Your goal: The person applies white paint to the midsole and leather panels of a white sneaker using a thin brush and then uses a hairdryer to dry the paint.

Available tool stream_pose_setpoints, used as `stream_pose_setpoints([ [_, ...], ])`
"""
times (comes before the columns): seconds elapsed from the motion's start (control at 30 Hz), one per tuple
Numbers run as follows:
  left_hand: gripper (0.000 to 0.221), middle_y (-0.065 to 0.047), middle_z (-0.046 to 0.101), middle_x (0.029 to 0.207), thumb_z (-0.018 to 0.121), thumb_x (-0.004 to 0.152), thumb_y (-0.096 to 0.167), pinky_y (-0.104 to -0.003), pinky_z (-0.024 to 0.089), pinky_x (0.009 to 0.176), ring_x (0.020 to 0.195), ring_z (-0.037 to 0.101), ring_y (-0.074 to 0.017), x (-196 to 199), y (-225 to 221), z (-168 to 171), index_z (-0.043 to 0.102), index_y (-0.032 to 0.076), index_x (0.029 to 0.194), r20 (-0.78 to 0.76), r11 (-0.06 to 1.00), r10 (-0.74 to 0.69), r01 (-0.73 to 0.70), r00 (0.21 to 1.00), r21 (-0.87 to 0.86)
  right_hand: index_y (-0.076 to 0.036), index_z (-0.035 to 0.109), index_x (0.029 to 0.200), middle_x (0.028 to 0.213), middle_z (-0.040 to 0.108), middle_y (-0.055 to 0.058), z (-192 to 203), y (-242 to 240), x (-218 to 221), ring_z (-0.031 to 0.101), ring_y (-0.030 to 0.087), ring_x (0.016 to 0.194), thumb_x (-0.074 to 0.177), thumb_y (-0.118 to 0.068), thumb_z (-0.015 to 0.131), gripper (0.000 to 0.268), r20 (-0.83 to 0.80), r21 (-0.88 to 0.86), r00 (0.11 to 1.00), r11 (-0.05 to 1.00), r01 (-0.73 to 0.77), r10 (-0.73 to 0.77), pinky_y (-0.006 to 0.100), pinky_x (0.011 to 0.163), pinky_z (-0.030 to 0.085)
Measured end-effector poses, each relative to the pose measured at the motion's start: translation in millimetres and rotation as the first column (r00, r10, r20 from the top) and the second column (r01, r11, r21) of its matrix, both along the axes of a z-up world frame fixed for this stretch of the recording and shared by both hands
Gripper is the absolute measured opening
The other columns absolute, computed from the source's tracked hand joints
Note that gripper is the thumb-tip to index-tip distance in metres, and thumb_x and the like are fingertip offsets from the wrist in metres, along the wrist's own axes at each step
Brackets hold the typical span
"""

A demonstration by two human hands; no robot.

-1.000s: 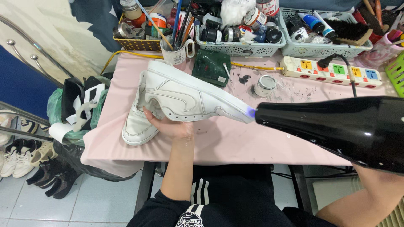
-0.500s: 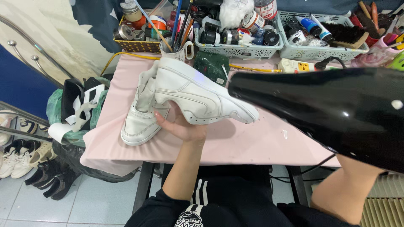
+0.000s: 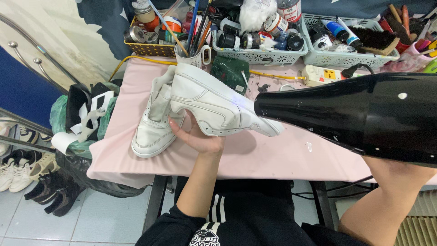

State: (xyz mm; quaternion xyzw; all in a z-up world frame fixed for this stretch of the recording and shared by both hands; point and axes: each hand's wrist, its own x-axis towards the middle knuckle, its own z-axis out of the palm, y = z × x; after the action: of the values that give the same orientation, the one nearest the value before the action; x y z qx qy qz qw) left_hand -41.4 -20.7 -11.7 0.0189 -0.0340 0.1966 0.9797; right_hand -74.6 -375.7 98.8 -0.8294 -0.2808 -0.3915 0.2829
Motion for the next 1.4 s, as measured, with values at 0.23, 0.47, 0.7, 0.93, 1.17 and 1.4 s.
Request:
stream_pose_setpoints([
  [0.23, 0.097, -0.004, 0.038, 0.163, 0.040, 0.087, 0.083, -0.051, 0.032, 0.123, 0.150, 0.037, -0.0285, 0.3, -6.0, -11.7, 0.043, 0.015, 0.156, 0.019, 0.999, 0.005, -0.006, 1.000, 0.044, 0.007, 0.044, 0.146, 0.136, 0.063, 0.022, 9.5, 23.4, 15.9, 0.069, 0.031, 0.116, 0.091, 0.001, 0.089, 0.072, 0.108, -0.029, 0.994, 0.999, -0.029, 0.031, 0.034, 0.101, 0.057],
  [0.47, 0.101, -0.005, 0.037, 0.164, 0.038, 0.087, 0.084, -0.050, 0.032, 0.123, 0.151, 0.037, -0.0280, -1.8, -3.9, -8.8, 0.034, 0.015, 0.161, 0.106, 0.997, -0.035, 0.028, 0.994, 0.066, 0.004, 0.043, 0.150, 0.137, 0.066, 0.021, 16.4, 40.8, 22.3, 0.072, 0.030, 0.117, 0.089, -0.005, 0.091, 0.078, 0.160, -0.083, 0.986, 0.996, -0.036, 0.049, 0.034, 0.101, 0.060],
  [0.7, 0.101, -0.006, 0.039, 0.163, 0.039, 0.088, 0.083, -0.050, 0.035, 0.122, 0.149, 0.039, -0.0289, -2.0, -1.6, -4.9, 0.034, 0.012, 0.160, 0.071, 1.000, -0.001, -0.001, 0.997, 0.022, -0.002, 0.063, 0.130, 0.123, 0.072, 0.012, 14.9, 28.7, 7.9, 0.074, 0.024, 0.108, 0.089, -0.011, 0.095, 0.053, 0.036, -0.095, 0.998, 0.994, 0.054, -0.051, 0.028, 0.093, 0.054],
  [0.93, 0.101, -0.005, 0.040, 0.162, 0.043, 0.089, 0.082, -0.048, 0.036, 0.122, 0.149, 0.040, -0.0272, 0.0, -5.1, -8.0, 0.035, 0.012, 0.161, 0.079, 0.999, -0.032, 0.031, 0.996, 0.016, 0.011, 0.046, 0.137, 0.130, 0.061, 0.028, 20.8, 57.6, 29.7, 0.066, 0.038, 0.117, 0.084, -0.006, 0.093, 0.072, 0.298, -0.055, 0.952, 0.997, -0.055, 0.069, 0.043, 0.103, 0.055],
  [1.17, 0.098, -0.005, 0.038, 0.161, 0.052, 0.083, 0.078, -0.050, 0.036, 0.122, 0.148, 0.040, -0.0272, -5.0, 12.2, 3.3, 0.034, 0.017, 0.158, 0.034, 0.998, 0.025, -0.027, 0.999, 0.058, 0.008, 0.055, 0.138, 0.133, 0.066, 0.019, 15.1, 21.0, -5.1, 0.069, 0.023, 0.117, 0.087, -0.005, 0.089, 0.063, -0.139, 0.206, 0.977, 0.970, -0.132, 0.162, 0.033, 0.102, 0.060],
  [1.4, 0.101, -0.003, 0.039, 0.160, 0.058, 0.079, 0.077, -0.050, 0.035, 0.123, 0.148, 0.040, -0.0256, -9.6, 18.9, 13.9, 0.038, 0.016, 0.157, -0.013, 0.996, 0.081, -0.081, 0.997, 0.039, 0.008, 0.056, 0.138, 0.132, 0.067, 0.019, -12.8, -27.6, -38.8, 0.069, 0.024, 0.116, 0.091, -0.003, 0.088, 0.058, -0.224, 0.188, 0.974, 0.982, 0.006, 0.037, 0.032, 0.102, 0.058],
])
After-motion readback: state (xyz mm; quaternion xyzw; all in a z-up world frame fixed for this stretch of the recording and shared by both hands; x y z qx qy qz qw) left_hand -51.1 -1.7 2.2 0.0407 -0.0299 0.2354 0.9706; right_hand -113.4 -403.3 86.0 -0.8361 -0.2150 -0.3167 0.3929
